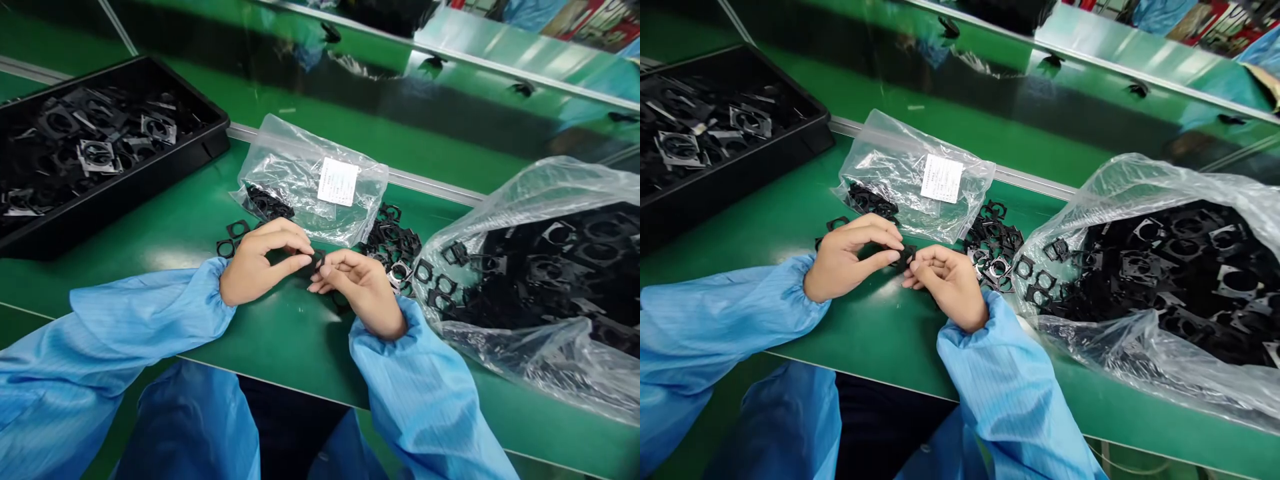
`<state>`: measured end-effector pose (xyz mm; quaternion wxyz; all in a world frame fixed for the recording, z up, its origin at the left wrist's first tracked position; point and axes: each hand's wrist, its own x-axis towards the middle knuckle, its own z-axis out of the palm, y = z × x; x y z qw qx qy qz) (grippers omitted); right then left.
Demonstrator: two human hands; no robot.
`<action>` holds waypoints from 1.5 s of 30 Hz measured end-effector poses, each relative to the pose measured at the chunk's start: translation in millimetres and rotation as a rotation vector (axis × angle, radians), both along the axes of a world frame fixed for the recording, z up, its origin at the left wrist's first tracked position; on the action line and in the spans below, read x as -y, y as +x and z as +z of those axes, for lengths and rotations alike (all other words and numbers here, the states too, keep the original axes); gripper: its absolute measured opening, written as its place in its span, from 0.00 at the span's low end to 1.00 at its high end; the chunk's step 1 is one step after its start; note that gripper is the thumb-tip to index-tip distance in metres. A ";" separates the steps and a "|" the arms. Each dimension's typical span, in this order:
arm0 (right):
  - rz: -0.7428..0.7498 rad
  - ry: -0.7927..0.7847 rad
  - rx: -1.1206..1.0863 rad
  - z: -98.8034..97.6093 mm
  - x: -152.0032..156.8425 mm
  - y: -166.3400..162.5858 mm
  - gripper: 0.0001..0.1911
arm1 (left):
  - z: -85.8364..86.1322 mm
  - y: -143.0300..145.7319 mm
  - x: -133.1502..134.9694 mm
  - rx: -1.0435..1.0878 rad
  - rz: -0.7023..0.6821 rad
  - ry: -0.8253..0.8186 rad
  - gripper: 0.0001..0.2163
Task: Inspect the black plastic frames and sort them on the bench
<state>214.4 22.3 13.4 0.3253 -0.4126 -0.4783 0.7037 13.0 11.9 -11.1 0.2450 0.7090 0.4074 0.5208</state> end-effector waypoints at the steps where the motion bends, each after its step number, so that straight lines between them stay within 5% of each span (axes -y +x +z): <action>1: -0.020 -0.004 0.001 -0.2 0.1 -0.3 0.23 | 1.2 -1.0 -0.1 0.002 0.019 0.015 0.03; 7: -0.149 0.015 0.030 -1.7 1.8 -3.5 0.23 | 8.0 -3.8 1.2 -0.120 0.113 0.197 0.01; 30: 0.122 0.111 0.047 -0.7 5.4 -3.9 0.23 | 1.9 -3.5 1.8 -0.355 -0.081 0.192 0.04; 45: 0.220 0.199 0.137 -5.4 5.1 -1.2 0.15 | 4.5 -6.2 2.2 -0.498 -0.055 0.299 0.05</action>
